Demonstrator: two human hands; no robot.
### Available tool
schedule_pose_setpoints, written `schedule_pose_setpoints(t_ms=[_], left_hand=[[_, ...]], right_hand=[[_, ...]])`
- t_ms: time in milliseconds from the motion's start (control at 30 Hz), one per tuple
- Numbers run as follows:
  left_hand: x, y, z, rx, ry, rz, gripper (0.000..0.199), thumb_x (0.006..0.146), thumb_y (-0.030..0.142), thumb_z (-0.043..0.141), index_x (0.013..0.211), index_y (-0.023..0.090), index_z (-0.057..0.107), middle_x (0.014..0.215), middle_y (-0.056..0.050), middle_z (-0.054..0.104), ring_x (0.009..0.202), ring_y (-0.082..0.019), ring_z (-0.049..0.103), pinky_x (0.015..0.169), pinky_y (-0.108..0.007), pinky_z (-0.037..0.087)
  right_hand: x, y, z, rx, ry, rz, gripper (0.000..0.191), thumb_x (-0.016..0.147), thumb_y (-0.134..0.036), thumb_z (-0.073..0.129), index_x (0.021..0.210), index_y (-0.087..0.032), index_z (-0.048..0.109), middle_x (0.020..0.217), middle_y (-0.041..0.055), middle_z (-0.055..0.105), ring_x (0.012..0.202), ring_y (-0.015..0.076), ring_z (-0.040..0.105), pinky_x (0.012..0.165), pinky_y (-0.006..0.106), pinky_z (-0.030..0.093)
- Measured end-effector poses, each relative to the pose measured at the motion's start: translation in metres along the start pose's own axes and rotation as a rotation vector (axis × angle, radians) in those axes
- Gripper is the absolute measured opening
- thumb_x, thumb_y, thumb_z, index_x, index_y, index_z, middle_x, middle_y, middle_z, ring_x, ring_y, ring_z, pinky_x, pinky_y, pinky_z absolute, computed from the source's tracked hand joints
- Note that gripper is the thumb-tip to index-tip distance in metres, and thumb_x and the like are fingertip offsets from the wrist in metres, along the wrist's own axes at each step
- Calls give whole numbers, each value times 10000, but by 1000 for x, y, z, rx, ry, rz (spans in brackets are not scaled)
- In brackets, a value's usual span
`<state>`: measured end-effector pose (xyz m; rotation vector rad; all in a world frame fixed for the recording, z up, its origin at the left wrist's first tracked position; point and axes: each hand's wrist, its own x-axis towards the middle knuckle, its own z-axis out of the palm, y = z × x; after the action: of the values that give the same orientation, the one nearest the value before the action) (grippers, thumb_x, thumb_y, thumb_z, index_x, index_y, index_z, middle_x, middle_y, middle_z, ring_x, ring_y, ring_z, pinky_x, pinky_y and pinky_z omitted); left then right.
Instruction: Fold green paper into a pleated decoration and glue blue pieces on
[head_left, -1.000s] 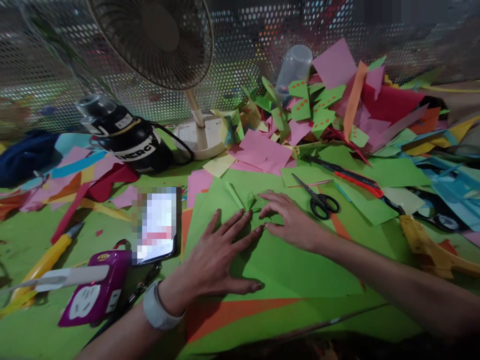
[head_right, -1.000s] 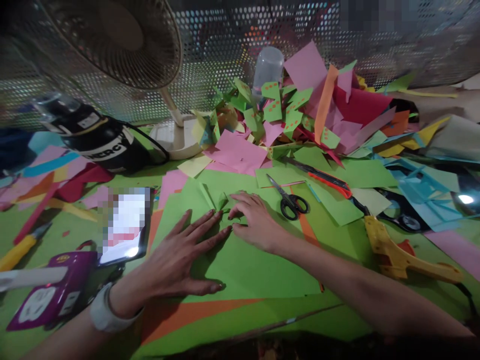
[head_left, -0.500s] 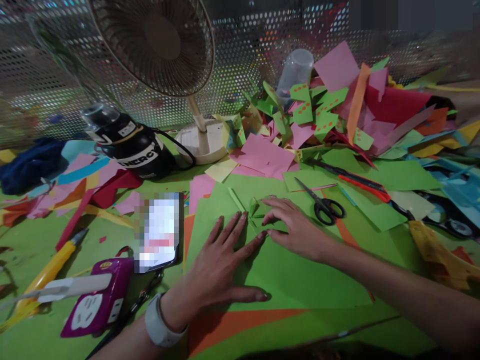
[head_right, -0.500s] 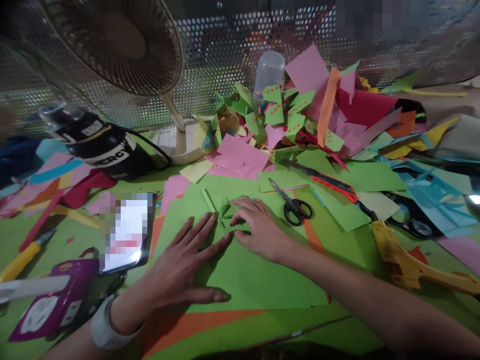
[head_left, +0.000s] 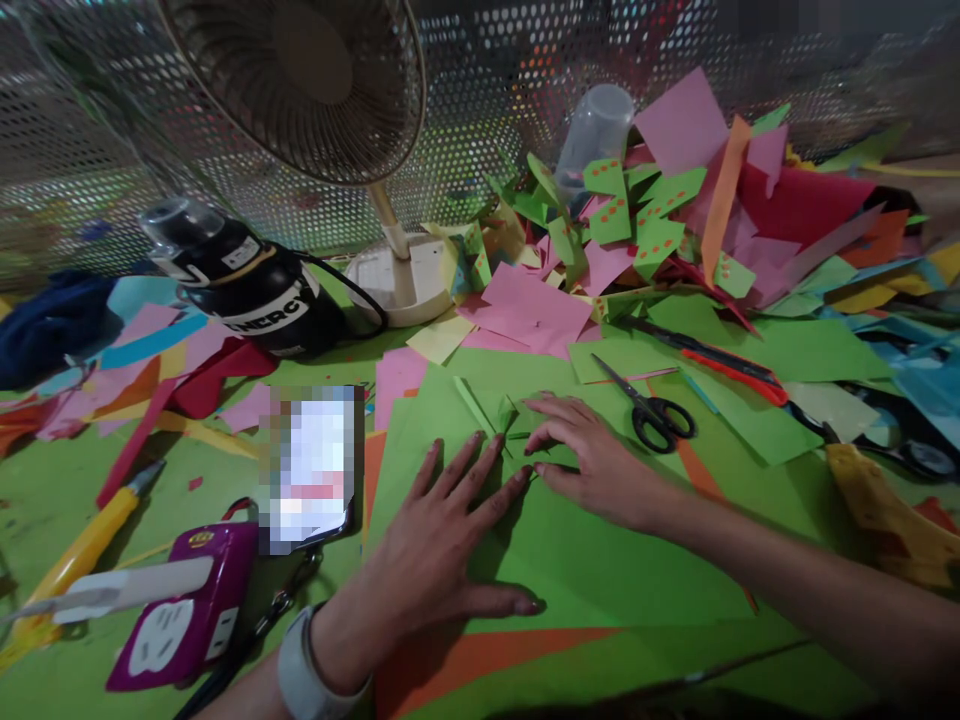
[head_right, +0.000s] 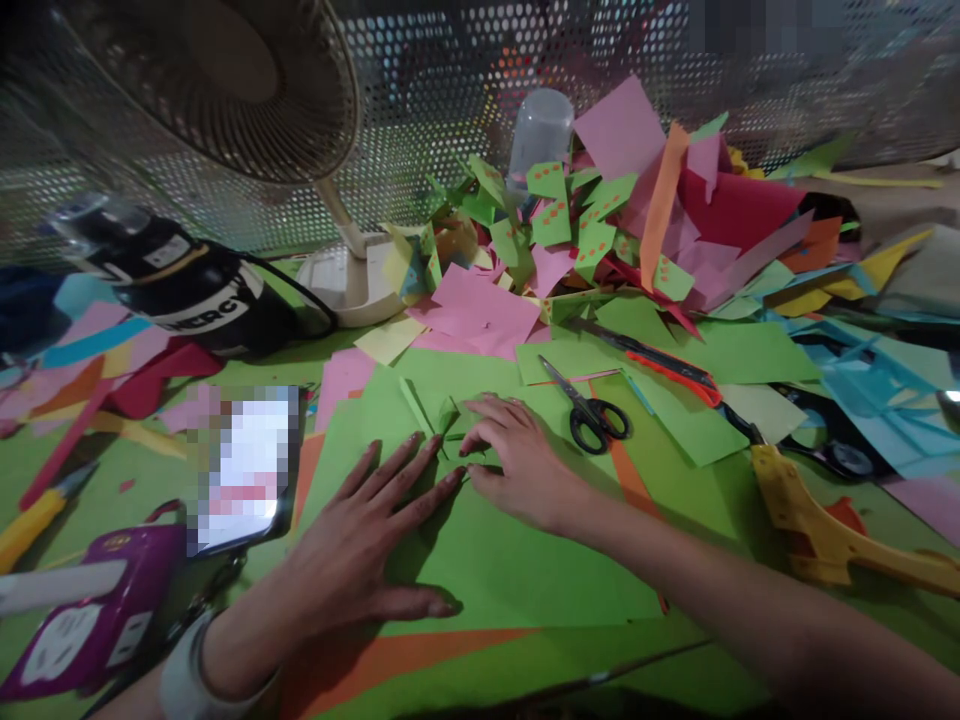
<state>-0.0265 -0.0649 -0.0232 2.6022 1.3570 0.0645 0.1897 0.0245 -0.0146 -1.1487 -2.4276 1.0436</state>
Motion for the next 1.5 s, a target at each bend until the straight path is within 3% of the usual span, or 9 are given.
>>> schedule_pose_setpoints(t_ms=[233,367,500,633,867,1033,1167,1300,1500], left_hand=[[1,3,-1,-5,-3,40,1022,793,860,327,1551,188,188,1593,-126,240,1454,-354,237,1180,-593,6],[1,3,-3,-6,-39,40,1060,805,854,304,1560,143,86,1591,-145,213,1456,-350,231,1179,-593,44],[1,2,-2,10,-33,47,1081,811,847,302,1555,130,-14,1589,-152,213,1459,-346,223,1180,-584,77],[1,3,-3,9,-28,46,1076,804,851,310,1556,149,-7,1580,-151,238,1451,-353,243,1172,-589,121],[3,6,-10,-3,-67,30,1060,811,846,297,1555,124,75,1573,-160,244,1446,-367,248,1150,-615,174],[3,7,-13,9,-74,17,1070,806,849,303,1557,140,25,1579,-156,240,1451,-350,247,1163,-585,169],[3,7,-13,7,-67,22,1030,803,851,313,1562,189,98,1579,-149,254,1443,-358,268,1154,-595,187],[3,7,-11,18,-31,36,964,789,854,345,1536,251,260,1574,-135,282,1433,-360,293,1156,-586,193],[3,4,-12,9,5,67,900,825,817,363,1500,221,346,1562,-142,309,1433,-333,308,1166,-586,189]], right_hand=[[1,1,0,-23,8,-1,157,813,-121,602,937,-216,618,1478,101,472,1433,253,314,1167,543,244],[-1,2,0,-13,6,-19,205,813,-88,556,959,-217,619,1473,93,478,1433,245,317,1168,542,240],[-2,0,4,-41,31,-15,161,807,-174,629,961,-220,612,1474,105,473,1428,265,324,1174,554,213],[0,-1,4,-32,21,7,165,794,-204,674,948,-233,620,1475,90,473,1431,275,319,1173,562,210],[4,3,-12,89,-141,20,155,835,-178,618,981,-219,650,1541,100,390,1478,279,207,1167,585,202],[6,11,-18,162,-180,-4,362,762,-27,534,1007,-245,685,1550,54,388,1485,255,180,1178,579,177],[9,12,-25,280,-163,79,443,703,29,477,965,-241,710,1483,35,486,1441,239,315,1175,529,246],[12,3,-48,505,-84,213,274,786,-85,570,971,-228,714,1226,58,693,1194,232,607,1074,485,417],[3,-28,-98,798,82,71,134,748,-204,696,877,-203,734,1000,48,761,1036,220,682,1044,432,453]])
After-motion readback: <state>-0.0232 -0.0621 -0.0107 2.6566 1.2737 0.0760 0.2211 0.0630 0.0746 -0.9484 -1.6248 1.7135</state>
